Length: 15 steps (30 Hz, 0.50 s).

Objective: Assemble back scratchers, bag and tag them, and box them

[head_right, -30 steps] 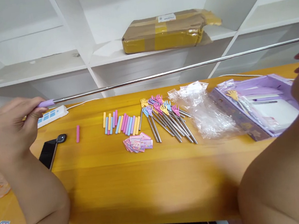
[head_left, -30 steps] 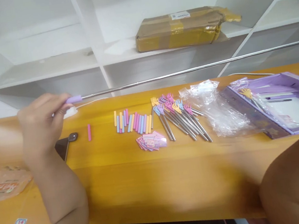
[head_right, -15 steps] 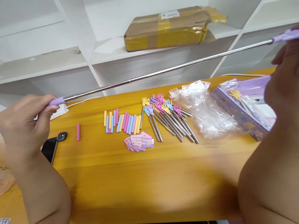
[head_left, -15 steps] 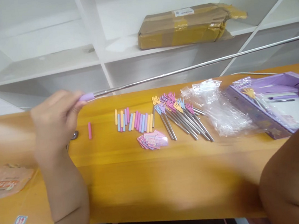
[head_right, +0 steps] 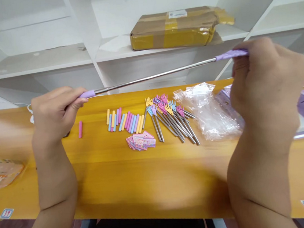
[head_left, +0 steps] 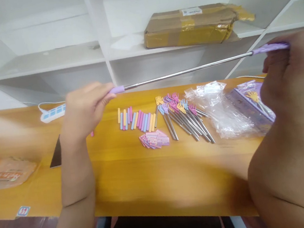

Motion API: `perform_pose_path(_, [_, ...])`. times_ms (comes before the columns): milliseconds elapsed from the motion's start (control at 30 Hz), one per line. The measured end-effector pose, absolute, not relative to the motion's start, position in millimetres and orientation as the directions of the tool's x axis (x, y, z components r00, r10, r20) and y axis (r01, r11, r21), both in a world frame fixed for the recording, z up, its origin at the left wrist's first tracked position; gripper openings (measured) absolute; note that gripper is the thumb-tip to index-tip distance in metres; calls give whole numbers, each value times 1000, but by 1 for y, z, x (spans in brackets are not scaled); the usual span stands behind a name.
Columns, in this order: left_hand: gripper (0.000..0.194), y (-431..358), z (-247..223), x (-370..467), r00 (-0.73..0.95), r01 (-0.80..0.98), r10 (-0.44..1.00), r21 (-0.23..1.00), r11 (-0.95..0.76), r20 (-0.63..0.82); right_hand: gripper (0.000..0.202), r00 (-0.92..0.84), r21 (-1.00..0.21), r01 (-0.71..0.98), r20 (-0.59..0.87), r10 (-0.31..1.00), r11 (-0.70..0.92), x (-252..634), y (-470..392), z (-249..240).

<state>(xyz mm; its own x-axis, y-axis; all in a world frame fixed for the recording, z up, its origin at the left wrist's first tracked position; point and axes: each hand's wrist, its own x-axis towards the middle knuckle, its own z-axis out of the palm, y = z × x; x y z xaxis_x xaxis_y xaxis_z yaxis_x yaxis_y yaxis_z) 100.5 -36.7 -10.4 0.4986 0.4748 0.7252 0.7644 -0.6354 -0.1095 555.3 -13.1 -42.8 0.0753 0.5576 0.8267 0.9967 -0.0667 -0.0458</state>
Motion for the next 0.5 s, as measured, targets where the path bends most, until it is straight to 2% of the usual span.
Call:
perform_pose_path(200, [37,-45,-10,139,502,771,489,-113,-626,714,34,-165,18,973,749,642,230,464,-41,-27])
perform_pose_path(367, [31,-55,-12,151,526,770,494,-141,-622,693,26,-255,118,960,744,617,255,431,-57,-42])
perform_pose_path(500, [22,-64,-13,150,536,768,432,-206,-606,726,26,-273,57,938,728,629,342,436,-57,-51])
